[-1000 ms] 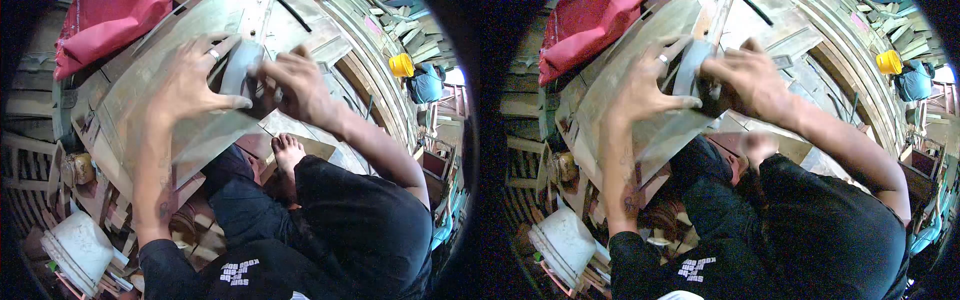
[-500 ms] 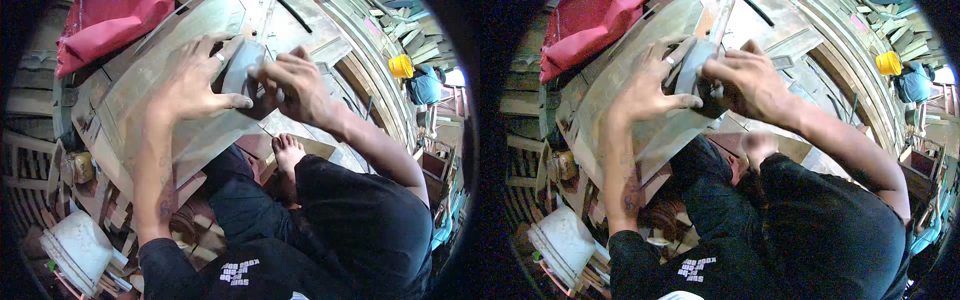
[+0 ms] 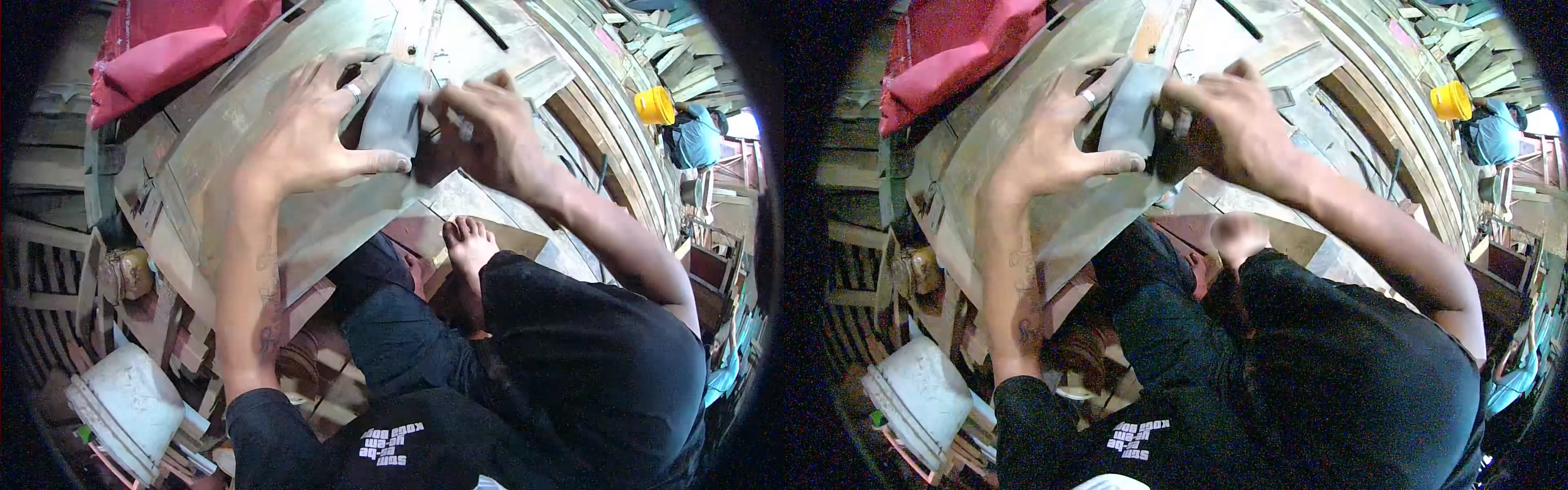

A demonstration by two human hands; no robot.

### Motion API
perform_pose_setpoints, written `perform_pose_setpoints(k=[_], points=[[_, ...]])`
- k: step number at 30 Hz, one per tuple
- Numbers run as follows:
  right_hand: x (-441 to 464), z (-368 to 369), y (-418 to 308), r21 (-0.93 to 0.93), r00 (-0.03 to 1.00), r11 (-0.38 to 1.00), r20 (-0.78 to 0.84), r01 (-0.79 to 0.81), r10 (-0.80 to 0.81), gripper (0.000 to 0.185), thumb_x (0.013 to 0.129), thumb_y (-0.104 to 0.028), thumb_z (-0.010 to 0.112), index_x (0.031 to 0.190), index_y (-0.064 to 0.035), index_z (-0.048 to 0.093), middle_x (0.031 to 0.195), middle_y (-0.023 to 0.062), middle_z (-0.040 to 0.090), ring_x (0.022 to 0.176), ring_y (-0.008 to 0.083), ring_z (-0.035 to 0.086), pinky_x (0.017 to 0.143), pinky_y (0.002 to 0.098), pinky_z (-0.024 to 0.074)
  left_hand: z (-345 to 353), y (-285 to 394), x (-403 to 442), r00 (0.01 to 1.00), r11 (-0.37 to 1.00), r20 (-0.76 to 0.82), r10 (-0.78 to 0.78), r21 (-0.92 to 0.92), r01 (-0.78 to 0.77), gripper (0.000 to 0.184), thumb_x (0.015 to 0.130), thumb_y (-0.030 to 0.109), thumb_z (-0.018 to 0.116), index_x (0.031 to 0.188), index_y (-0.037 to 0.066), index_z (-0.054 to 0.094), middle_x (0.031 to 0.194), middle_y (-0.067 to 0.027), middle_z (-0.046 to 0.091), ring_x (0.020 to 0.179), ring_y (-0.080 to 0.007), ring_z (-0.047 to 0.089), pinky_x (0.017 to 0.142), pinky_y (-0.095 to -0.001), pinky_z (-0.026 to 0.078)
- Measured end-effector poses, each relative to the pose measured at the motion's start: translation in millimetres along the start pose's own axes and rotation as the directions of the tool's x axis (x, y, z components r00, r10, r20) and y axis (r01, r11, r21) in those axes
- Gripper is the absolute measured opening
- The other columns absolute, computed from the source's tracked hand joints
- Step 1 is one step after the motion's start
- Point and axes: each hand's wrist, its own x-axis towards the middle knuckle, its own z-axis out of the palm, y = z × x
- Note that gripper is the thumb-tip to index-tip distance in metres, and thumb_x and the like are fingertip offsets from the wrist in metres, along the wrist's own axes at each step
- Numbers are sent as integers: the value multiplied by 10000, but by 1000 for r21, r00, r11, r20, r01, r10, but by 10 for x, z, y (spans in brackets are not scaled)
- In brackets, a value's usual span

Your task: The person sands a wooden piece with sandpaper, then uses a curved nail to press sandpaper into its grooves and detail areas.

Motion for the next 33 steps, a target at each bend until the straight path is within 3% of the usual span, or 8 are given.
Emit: perform_pose_setpoints(k=[14,16,18,20,24,25,28,33], points=[[102,2,32,-93,993,989,-15,-114,113,431,842,-169,762,1261,-172,658,819,60,685,831,276,698,870,422,436,-10,24,-1,1000,998,18,-23,-64,24,1047,683,469,929,1590,101,557,1588,-154,509,1442,-378,507,1221,-479,386],[32,12,-115,-43,997,998,-53,-53,51,157,909,-76,702,1049,-120,645,796,87,684,763,275,675,861,408,431,-14,15,15,1000,998,6,-11,-64,12,1050,693,521,916,1585,96,561,1576,-151,515,1433,-382,505,1226,-489,374],[33,8,-113,-56,999,998,-5,-39,39,143,917,-61,688,1043,-116,650,794,86,692,766,275,685,862,408,428,-10,10,10,1000,998,-7,2,-63,-2,1066,713,624,891,1576,86,567,1551,-147,527,1414,-389,500,1235,-507,349],[118,-45,9,-82,995,992,-21,-97,96,335,890,-216,744,1214,-158,678,779,84,688,790,297,697,874,438,447,4,14,7,1000,997,-7,5,-73,-5,1066,707,621,897,1571,88,573,1546,-148,529,1412,-388,503,1229,-508,359],[123,-19,-108,-22,995,995,-32,-96,95,299,922,-241,736,1202,-154,678,731,88,673,737,314,686,856,439,449,17,16,15,999,997,-31,-12,-71,10,1074,687,600,914,1576,103,572,1522,-147,544,1404,-387,511,1212,-506,380],[90,-69,-227,-22,994,994,35,-106,107,165,939,-86,689,1101,-109,681,780,82,716,722,272,687,870,390,443,24,5,17,999,995,-38,-9,-98,5,1066,682,593,918,1571,111,578,1521,-147,545,1401,-386,513,1212,-507,379],[167,-40,-108,-14,992,995,-74,-100,99,128,959,-93,684,1083,-117,705,724,90,689,656,218,653,893,377,447,18,61,21,999,995,-36,-14,-96,10,1049,664,580,932,1551,130,598,1510,-170,539,1383,-406,517,1201,-523,395],[313,-90,-9,54,975,974,8,-220,220,170,1021,-155,679,1141,-41,716,703,152,662,624,312,655,693,448,544,29,114,39,996,994,-67,-66,-90,60,1087,625,541,966,1554,121,589,1437,-196,503,1363,-418,510,1168,-524,437]])
